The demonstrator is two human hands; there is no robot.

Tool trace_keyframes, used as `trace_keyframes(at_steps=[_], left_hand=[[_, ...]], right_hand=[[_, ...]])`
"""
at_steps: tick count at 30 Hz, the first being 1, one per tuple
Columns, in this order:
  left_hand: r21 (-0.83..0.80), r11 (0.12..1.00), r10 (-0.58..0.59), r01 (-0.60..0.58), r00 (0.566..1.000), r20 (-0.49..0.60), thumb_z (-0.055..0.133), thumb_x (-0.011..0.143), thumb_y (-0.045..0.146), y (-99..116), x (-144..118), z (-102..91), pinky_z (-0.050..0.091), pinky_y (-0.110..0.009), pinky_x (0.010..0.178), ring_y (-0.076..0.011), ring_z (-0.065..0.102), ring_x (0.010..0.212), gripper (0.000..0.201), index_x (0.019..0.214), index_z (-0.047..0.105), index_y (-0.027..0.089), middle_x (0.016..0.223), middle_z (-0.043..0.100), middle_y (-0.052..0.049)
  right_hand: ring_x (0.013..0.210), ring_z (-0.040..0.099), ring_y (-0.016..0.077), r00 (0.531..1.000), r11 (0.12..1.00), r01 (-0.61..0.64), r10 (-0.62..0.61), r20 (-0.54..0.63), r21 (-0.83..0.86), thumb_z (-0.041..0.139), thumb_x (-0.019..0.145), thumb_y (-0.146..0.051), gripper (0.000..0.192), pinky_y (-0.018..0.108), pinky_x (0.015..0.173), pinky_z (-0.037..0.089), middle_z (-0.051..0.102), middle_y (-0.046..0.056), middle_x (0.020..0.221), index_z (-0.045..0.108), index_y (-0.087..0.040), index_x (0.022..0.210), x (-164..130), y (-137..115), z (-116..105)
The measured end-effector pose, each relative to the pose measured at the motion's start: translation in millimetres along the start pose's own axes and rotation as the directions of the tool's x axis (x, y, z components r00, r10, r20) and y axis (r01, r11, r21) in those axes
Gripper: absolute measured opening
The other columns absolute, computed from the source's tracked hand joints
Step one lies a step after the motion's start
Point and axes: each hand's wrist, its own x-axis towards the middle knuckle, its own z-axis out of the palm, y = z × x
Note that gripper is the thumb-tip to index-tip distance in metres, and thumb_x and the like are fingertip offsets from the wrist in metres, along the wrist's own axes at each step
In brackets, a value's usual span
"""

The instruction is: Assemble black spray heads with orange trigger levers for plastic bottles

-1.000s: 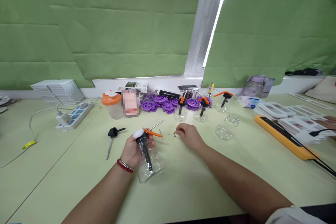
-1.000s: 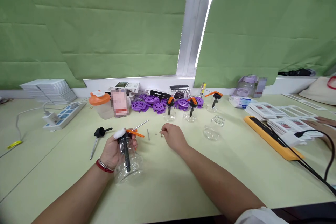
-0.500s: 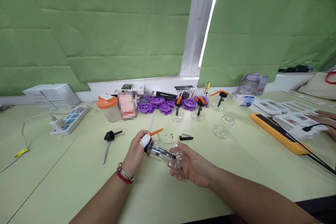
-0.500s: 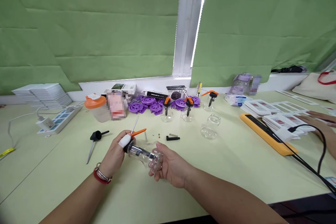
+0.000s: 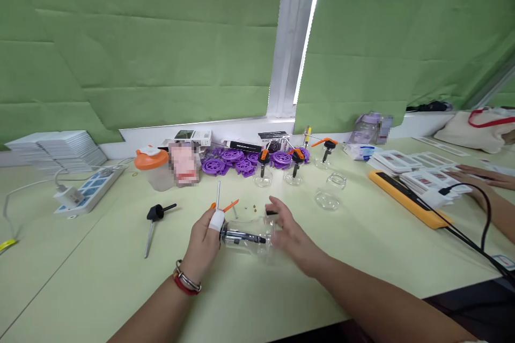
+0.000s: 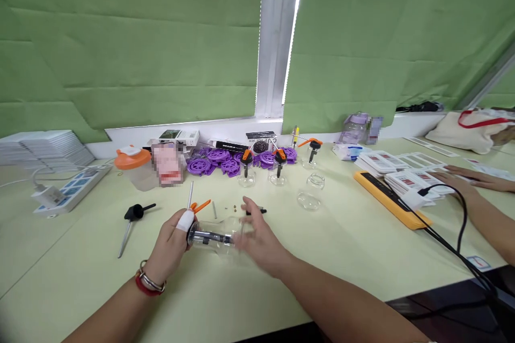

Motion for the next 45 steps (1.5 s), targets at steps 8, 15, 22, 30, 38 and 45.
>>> trace_keyframes(at_steps=[8, 15, 22, 30, 38, 45], left_hand=[[0.053, 0.999, -0.004, 0.002, 1.0, 0.029, 0.055, 0.081, 0.036, -5, 1, -1.1, 0.028, -0.021, 0.042, -0.0098, 0.036, 0.046, 0.025, 0.064, 0.052, 0.019, 0.054, 0.045, 0.003], [0.224, 0.949, 0.213, -0.223, 0.975, 0.069, 0.053, 0.083, 0.032, -7, -4, -0.8, 0.03, -0.022, 0.052, -0.011, 0.038, 0.053, 0.021, 0.067, 0.051, 0.019, 0.057, 0.044, 0.003], [0.234, 0.948, 0.206, -0.216, 0.976, 0.068, 0.053, 0.083, 0.034, -5, -4, -4.0, 0.031, -0.022, 0.053, -0.0113, 0.04, 0.055, 0.022, 0.068, 0.053, 0.018, 0.059, 0.048, 0.002], [0.026, 0.982, -0.188, 0.189, 0.981, -0.04, 0.048, 0.079, 0.051, 4, 1, 3.0, 0.019, -0.019, 0.035, -0.0058, 0.027, 0.038, 0.038, 0.062, 0.045, 0.018, 0.048, 0.036, 0.005], [-0.091, 0.986, -0.157, 0.142, 0.97, -0.184, 0.051, 0.077, 0.052, -3, 19, -18.0, 0.023, -0.02, 0.033, -0.0059, 0.033, 0.034, 0.036, 0.067, 0.047, 0.017, 0.051, 0.047, 0.002], [-0.097, 0.988, -0.129, 0.121, 0.988, -0.081, 0.049, 0.081, 0.049, -7, 19, -13.6, 0.032, -0.023, 0.036, -0.0088, 0.04, 0.036, 0.035, 0.066, 0.045, 0.018, 0.051, 0.048, 0.003]], right_hand=[[0.122, 0.042, 0.0283, 0.951, 0.926, 0.281, -0.234, 0.201, -0.25, 0.067, 0.073, -0.044, 0.047, 0.05, 0.105, 0.028, 0.052, 0.009, 0.126, 0.055, -0.03, 0.117, -7, 1, -3], [0.126, 0.039, 0.0287, 0.994, 0.994, -0.105, 0.104, 0.034, 0.028, 0.054, 0.079, -0.055, 0.068, 0.046, 0.094, 0.041, 0.032, 0.014, 0.142, 0.033, -0.027, 0.136, 4, 4, 0], [0.107, 0.054, 0.0296, 0.997, 0.959, 0.018, 0.004, 0.079, -0.282, 0.074, 0.062, -0.049, 0.074, 0.045, 0.088, 0.047, 0.051, 0.015, 0.122, 0.048, -0.02, 0.125, -1, 3, 1], [0.113, 0.049, 0.0239, 0.416, -0.245, 0.471, -0.786, 0.458, -0.847, 0.068, 0.073, -0.014, 0.035, 0.039, 0.093, 0.046, 0.06, 0.005, 0.109, 0.063, -0.025, 0.106, -17, 12, 1], [0.118, 0.048, 0.0283, 0.606, 0.231, 0.274, -0.796, -0.019, -0.933, 0.068, 0.074, -0.02, 0.042, 0.046, 0.091, 0.049, 0.052, 0.012, 0.119, 0.053, -0.022, 0.113, -24, 32, -58], [0.091, 0.06, 0.0226, 0.692, 0.894, -0.321, -0.005, -0.722, -0.313, 0.066, 0.067, -0.05, 0.064, 0.036, 0.077, 0.051, 0.054, 0.011, 0.116, 0.04, -0.022, 0.118, -35, 76, -100]])
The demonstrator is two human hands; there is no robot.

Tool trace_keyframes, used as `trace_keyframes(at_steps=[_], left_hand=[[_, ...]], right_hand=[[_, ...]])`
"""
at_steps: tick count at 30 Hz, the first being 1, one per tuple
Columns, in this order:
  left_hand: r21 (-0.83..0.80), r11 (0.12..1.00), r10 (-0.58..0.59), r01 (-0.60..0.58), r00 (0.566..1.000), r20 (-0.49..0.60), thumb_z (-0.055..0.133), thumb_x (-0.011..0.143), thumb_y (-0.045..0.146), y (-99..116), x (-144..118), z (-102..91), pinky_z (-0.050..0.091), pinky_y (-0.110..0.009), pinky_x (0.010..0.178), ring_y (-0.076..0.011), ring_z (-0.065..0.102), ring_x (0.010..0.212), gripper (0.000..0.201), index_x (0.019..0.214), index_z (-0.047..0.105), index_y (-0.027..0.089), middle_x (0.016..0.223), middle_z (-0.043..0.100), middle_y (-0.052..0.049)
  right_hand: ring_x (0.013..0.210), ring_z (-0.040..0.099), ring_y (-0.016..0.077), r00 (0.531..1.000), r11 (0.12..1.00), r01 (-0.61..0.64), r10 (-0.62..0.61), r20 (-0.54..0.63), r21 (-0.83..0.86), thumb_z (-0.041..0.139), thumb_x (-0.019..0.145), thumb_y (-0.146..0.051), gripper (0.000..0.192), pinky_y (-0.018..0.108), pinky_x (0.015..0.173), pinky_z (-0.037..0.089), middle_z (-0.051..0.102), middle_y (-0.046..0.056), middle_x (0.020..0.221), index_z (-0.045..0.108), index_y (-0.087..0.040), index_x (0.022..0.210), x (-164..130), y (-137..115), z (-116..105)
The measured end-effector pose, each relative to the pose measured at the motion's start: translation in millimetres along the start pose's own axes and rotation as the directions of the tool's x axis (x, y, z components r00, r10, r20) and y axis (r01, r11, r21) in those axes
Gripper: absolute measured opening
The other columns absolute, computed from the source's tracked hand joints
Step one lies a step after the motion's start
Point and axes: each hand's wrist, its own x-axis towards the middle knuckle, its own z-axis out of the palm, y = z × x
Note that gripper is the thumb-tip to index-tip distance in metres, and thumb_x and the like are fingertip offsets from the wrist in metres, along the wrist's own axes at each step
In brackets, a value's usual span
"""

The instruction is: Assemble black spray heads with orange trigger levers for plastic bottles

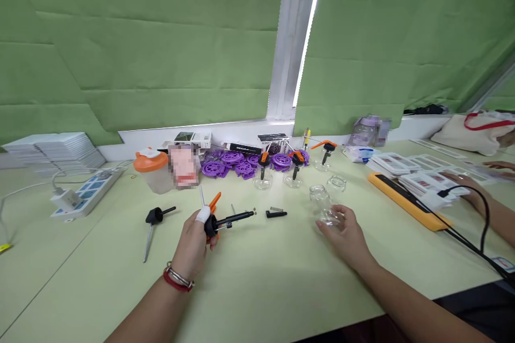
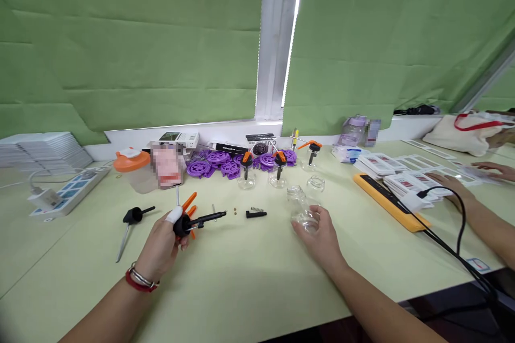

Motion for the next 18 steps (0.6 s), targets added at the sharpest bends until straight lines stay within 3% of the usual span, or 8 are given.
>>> trace_keyframes(at_steps=[4, 9, 18], left_hand=[[0.008, 1.0, 0.017, -0.017, 0.999, 0.043, 0.045, 0.083, 0.049, 0, -2, 0.6, 0.034, -0.023, 0.037, -0.0094, 0.042, 0.038, 0.036, 0.067, 0.047, 0.017, 0.054, 0.049, 0.003], [0.072, 0.996, 0.044, -0.048, 0.997, 0.063, 0.045, 0.083, 0.046, 1, -4, 0.1, 0.036, -0.024, 0.038, -0.0105, 0.045, 0.04, 0.031, 0.072, 0.05, 0.017, 0.053, 0.05, 0.003], [0.113, 0.993, 0.017, -0.025, 0.997, 0.073, 0.047, 0.082, 0.042, 3, -4, -0.5, 0.04, -0.025, 0.039, -0.0118, 0.049, 0.039, 0.027, 0.071, 0.049, 0.017, 0.052, 0.053, 0.002]], right_hand=[[0.101, 0.054, 0.0257, 1.0, 0.991, 0.028, -0.027, 0.006, -0.129, 0.065, 0.065, -0.056, 0.066, 0.038, 0.084, 0.046, 0.052, 0.01, 0.119, 0.042, -0.022, 0.117, 11, 5, -1], [0.094, 0.055, 0.0263, 0.999, 0.966, 0.035, -0.038, -0.008, -0.255, 0.061, 0.064, -0.061, 0.073, 0.037, 0.077, 0.047, 0.051, 0.012, 0.117, 0.042, -0.018, 0.12, 32, 5, 4], [0.094, 0.055, 0.0273, 0.998, 0.965, 0.056, -0.065, -0.027, -0.255, 0.062, 0.063, -0.062, 0.077, 0.038, 0.075, 0.048, 0.051, 0.015, 0.117, 0.044, -0.014, 0.12, 52, 16, 8]])
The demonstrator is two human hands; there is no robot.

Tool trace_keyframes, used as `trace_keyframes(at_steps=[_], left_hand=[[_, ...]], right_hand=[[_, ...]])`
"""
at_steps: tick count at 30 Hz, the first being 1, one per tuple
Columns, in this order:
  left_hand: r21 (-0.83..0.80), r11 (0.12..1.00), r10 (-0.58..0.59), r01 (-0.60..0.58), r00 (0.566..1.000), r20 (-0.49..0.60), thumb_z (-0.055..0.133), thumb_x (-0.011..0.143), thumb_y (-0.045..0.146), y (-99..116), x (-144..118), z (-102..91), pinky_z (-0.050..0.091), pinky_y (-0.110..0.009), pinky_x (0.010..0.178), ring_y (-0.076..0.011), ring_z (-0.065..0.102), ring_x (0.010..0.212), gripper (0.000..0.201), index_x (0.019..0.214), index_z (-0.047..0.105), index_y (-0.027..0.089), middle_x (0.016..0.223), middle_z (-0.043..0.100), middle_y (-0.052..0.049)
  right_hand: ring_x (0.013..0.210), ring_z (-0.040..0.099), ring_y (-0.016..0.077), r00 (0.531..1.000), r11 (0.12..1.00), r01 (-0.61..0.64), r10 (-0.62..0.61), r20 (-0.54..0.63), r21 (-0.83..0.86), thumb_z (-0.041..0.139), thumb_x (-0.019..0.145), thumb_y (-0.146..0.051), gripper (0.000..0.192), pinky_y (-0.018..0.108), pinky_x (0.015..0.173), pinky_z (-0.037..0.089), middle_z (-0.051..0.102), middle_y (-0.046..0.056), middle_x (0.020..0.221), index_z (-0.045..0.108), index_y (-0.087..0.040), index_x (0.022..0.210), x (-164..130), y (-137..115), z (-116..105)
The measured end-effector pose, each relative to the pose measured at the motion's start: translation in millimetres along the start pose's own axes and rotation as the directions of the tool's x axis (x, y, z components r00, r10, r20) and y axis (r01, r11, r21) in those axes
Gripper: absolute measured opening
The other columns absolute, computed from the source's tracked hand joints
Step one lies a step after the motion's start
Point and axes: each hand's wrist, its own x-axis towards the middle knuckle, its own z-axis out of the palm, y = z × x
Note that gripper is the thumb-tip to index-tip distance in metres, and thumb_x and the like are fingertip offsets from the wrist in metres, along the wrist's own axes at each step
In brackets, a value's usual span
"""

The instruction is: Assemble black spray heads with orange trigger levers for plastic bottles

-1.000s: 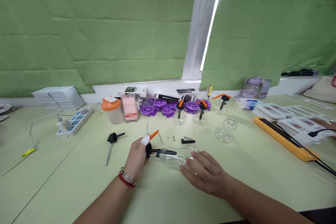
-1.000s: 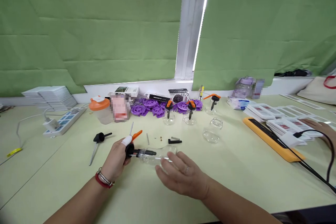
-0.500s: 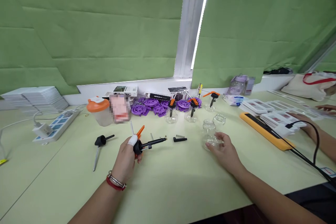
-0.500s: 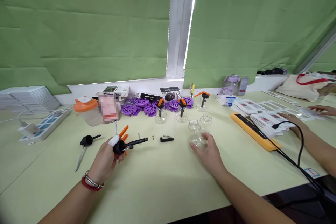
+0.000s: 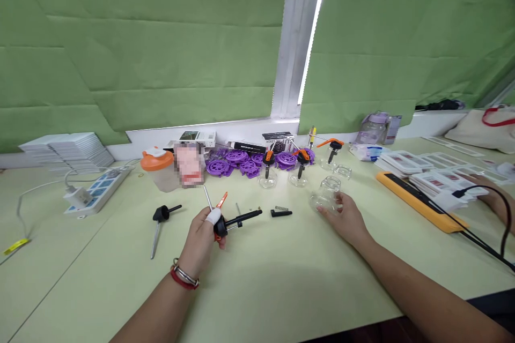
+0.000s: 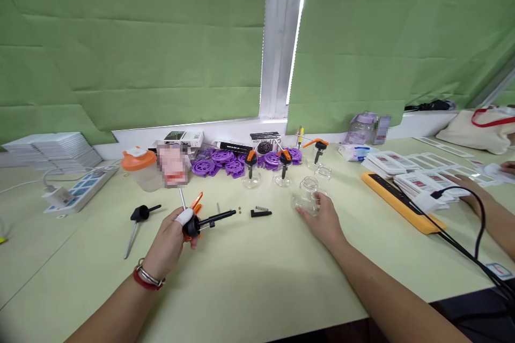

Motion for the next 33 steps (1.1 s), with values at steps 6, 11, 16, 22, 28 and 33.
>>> trace_keyframes(at_steps=[6, 11, 16, 22, 28, 33], left_hand=[[-0.04, 0.999, -0.024, 0.026, 0.999, 0.046, 0.05, 0.08, 0.043, 4, -2, 1.9, 0.039, -0.025, 0.037, -0.0113, 0.048, 0.036, 0.028, 0.069, 0.049, 0.017, 0.054, 0.055, 0.001], [-0.1, 0.988, -0.09, 0.117, 0.967, 0.239, 0.049, 0.079, 0.045, 4, -14, 15.9, 0.04, -0.027, 0.034, -0.0123, 0.048, 0.035, 0.032, 0.064, 0.05, 0.017, 0.051, 0.053, 0.001], [-0.116, 0.971, -0.151, 0.207, 0.915, 0.374, 0.047, 0.08, 0.05, 2, -23, 22.9, 0.041, -0.028, 0.036, -0.0125, 0.048, 0.036, 0.035, 0.064, 0.051, 0.018, 0.051, 0.053, 0.001], [0.199, 0.96, 0.165, -0.199, 0.971, 0.174, 0.042, 0.084, 0.047, 16, -20, 1.0, 0.037, -0.025, 0.046, -0.0102, 0.046, 0.044, 0.039, 0.06, 0.05, 0.017, 0.054, 0.053, -0.001], [0.28, 0.886, 0.263, -0.37, 0.897, 0.356, 0.065, 0.071, 0.033, 10, -22, 7.6, 0.047, -0.029, 0.064, -0.0149, 0.057, 0.072, 0.038, 0.105, 0.054, 0.021, 0.095, 0.059, -0.006], [0.255, 0.967, -0.103, 0.029, 0.954, 0.282, 0.064, 0.069, 0.038, -10, -12, 19.0, 0.044, -0.028, 0.051, -0.0107, 0.052, 0.052, 0.036, 0.098, 0.053, 0.018, 0.077, 0.058, -0.001]], right_hand=[[0.11, 0.047, 0.0329, 0.837, 0.904, 0.381, -0.427, -0.341, -0.196, 0.067, 0.068, -0.05, 0.074, 0.049, 0.09, 0.041, 0.052, 0.018, 0.117, 0.04, -0.012, 0.126, -28, -37, -11], [0.111, 0.05, 0.0251, 0.349, 0.34, 0.912, -0.937, -0.005, -0.23, 0.053, 0.083, -0.014, 0.041, 0.044, 0.094, 0.04, 0.059, 0.011, 0.114, 0.048, -0.022, 0.122, -74, -100, 1], [0.09, 0.057, 0.0219, 0.204, 0.195, 0.978, -0.969, 0.139, -0.074, 0.043, 0.086, -0.009, 0.034, 0.043, 0.083, 0.043, 0.066, 0.01, 0.094, 0.055, -0.018, 0.116, -88, -132, 17], [0.075, 0.055, 0.016, 0.589, 0.646, 0.703, -0.763, 0.267, 0.297, 0.046, 0.089, -0.023, 0.021, 0.029, 0.066, 0.043, 0.06, 0.007, 0.089, 0.063, -0.019, 0.1, -69, -152, -13], [0.062, 0.042, 0.0111, 0.599, 0.881, 0.107, -0.428, 0.677, 0.462, 0.056, 0.079, -0.032, 0.019, 0.024, 0.058, 0.034, 0.049, -0.002, 0.068, 0.065, -0.017, 0.072, -51, -150, -7], [0.053, 0.033, 0.0093, 0.533, 0.919, -0.076, -0.29, 0.795, 0.386, 0.058, 0.073, -0.032, 0.019, 0.023, 0.053, 0.026, 0.042, -0.004, 0.055, 0.063, -0.016, 0.065, -54, -131, 35]])
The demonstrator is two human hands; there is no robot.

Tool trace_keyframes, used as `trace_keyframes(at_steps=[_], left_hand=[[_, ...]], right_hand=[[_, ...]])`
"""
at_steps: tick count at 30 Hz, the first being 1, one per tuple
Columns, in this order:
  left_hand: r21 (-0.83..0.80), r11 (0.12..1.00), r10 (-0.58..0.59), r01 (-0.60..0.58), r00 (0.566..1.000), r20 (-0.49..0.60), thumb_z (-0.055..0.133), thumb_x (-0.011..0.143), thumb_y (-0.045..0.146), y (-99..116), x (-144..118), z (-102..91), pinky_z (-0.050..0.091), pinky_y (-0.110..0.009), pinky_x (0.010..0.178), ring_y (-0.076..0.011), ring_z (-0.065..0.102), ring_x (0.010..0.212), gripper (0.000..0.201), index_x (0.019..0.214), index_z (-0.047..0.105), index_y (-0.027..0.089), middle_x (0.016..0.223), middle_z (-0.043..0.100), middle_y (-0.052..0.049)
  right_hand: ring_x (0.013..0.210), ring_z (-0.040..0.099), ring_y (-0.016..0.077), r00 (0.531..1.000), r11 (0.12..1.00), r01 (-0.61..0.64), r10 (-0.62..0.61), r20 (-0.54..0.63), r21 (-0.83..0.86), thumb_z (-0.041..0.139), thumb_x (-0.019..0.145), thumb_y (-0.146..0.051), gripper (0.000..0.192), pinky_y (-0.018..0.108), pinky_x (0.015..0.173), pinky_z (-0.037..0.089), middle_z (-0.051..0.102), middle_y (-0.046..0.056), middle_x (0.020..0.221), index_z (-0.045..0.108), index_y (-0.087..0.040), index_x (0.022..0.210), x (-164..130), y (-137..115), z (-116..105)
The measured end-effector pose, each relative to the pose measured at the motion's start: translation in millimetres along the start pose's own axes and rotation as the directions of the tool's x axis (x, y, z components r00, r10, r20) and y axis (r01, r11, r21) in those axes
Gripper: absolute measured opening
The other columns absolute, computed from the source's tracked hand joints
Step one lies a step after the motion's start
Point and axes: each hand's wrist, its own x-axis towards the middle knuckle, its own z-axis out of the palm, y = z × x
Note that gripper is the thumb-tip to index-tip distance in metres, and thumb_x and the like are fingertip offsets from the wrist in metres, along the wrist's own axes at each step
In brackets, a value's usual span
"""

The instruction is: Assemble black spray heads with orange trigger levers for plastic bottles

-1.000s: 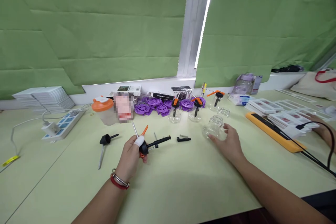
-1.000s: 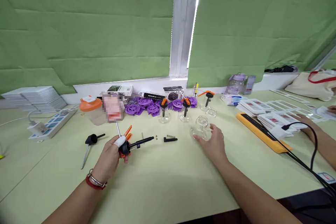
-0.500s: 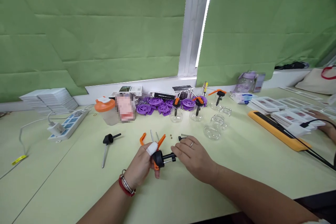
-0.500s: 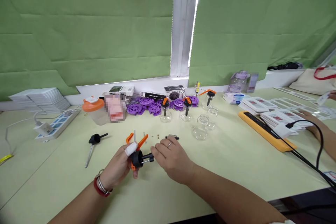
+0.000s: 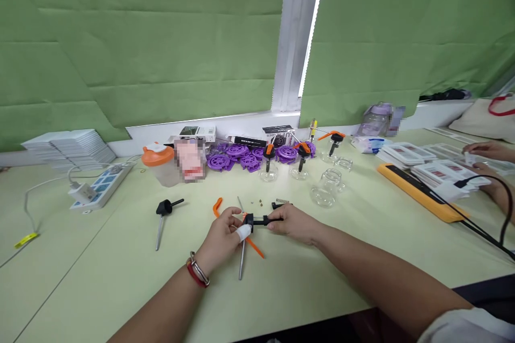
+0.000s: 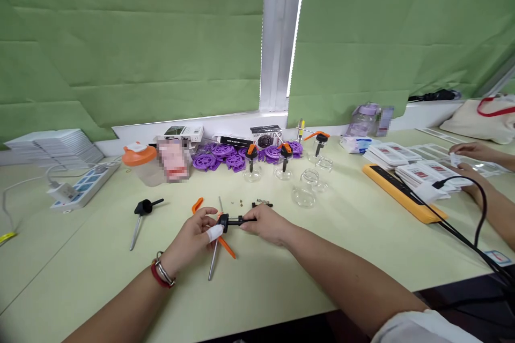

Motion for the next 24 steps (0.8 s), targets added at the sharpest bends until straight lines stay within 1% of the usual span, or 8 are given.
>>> trace_keyframes(at_steps=[2, 4, 7, 9, 11, 14, 19, 24], left_hand=[[-0.032, 0.996, -0.087, 0.087, 0.996, 0.0, 0.065, 0.068, 0.039, -3, 4, -0.7, 0.042, -0.027, 0.048, -0.0102, 0.05, 0.047, 0.031, 0.087, 0.055, 0.016, 0.067, 0.056, 0.001], [-0.024, 0.991, -0.129, 0.128, 0.991, -0.023, 0.064, 0.068, 0.038, -6, 7, -2.0, 0.042, -0.027, 0.046, -0.0112, 0.05, 0.046, 0.027, 0.078, 0.055, 0.015, 0.059, 0.054, 0.001], [-0.033, 0.987, -0.161, 0.158, 0.984, -0.083, 0.064, 0.068, 0.034, -9, 7, -1.7, 0.042, -0.029, 0.046, -0.0136, 0.051, 0.046, 0.029, 0.089, 0.055, 0.015, 0.056, 0.053, 0.003], [-0.058, 0.985, -0.169, 0.165, 0.982, -0.081, 0.064, 0.067, 0.032, -12, 7, -0.3, 0.042, -0.029, 0.047, -0.0137, 0.051, 0.047, 0.038, 0.099, 0.055, 0.015, 0.058, 0.054, 0.003], [-0.062, 0.987, -0.151, 0.148, 0.988, -0.046, 0.063, 0.068, 0.034, -15, 7, 0.7, 0.042, -0.028, 0.049, -0.0127, 0.05, 0.048, 0.04, 0.102, 0.057, 0.015, 0.06, 0.054, 0.003], [-0.004, 0.997, -0.081, 0.081, 0.996, -0.027, 0.059, 0.072, 0.039, -19, 8, 1.1, 0.036, -0.025, 0.048, -0.0112, 0.043, 0.047, 0.034, 0.098, 0.062, 0.018, 0.058, 0.05, 0.004], [0.231, 0.972, 0.072, -0.038, 0.987, -0.143, 0.051, 0.078, 0.037, -22, 10, 3.1, 0.03, -0.025, 0.049, -0.0119, 0.038, 0.047, 0.022, 0.075, 0.061, 0.019, 0.055, 0.048, 0.003], [0.348, 0.936, 0.124, -0.043, 0.969, -0.213, 0.05, 0.076, 0.033, -22, 12, 7.9, 0.033, -0.027, 0.055, -0.0153, 0.044, 0.055, 0.019, 0.067, 0.057, 0.018, 0.061, 0.053, -0.001]], right_hand=[[0.054, 0.038, 0.0104, 1.0, 0.999, 0.029, -0.029, -0.011, -0.04, 0.059, 0.073, -0.031, 0.017, 0.024, 0.054, 0.029, 0.047, -0.004, 0.057, 0.063, -0.016, 0.065, 6, 7, 6], [0.061, 0.046, 0.0131, 0.99, 0.991, 0.07, -0.083, -0.114, -0.117, 0.062, 0.071, -0.029, 0.012, 0.025, 0.059, 0.034, 0.056, -0.002, 0.066, 0.065, -0.017, 0.072, 9, 10, 9], [0.071, 0.053, 0.0162, 0.956, 0.976, 0.047, -0.106, -0.275, -0.212, 0.064, 0.07, -0.026, 0.011, 0.028, 0.065, 0.037, 0.062, 0.001, 0.076, 0.063, -0.019, 0.079, 12, 13, 15], [0.072, 0.054, 0.0166, 0.949, 0.974, 0.026, -0.094, -0.3, -0.223, 0.061, 0.073, -0.023, 0.007, 0.029, 0.067, 0.038, 0.062, 0.002, 0.076, 0.061, -0.019, 0.078, 13, 16, 19], [0.074, 0.054, 0.0166, 0.946, 0.979, 0.029, -0.093, -0.312, -0.202, 0.059, 0.074, -0.02, 0.005, 0.029, 0.068, 0.039, 0.061, 0.002, 0.078, 0.059, -0.018, 0.078, 15, 19, 22], [0.076, 0.055, 0.0163, 0.937, 0.989, 0.056, -0.1, -0.334, -0.139, 0.059, 0.073, -0.019, 0.022, 0.029, 0.069, 0.04, 0.06, 0.001, 0.082, 0.053, -0.02, 0.094, 17, 21, 26], [0.076, 0.055, 0.017, 0.937, 0.991, 0.07, -0.104, -0.333, -0.111, 0.057, 0.074, -0.016, 0.037, 0.03, 0.07, 0.041, 0.057, -0.001, 0.078, 0.043, -0.023, 0.107, 27, 18, 32], [0.08, 0.054, 0.0179, 0.931, 0.985, 0.06, -0.114, -0.348, -0.163, 0.056, 0.074, -0.012, 0.045, 0.03, 0.072, 0.041, 0.057, 0.002, 0.086, 0.042, -0.023, 0.115, 38, 17, 40]])
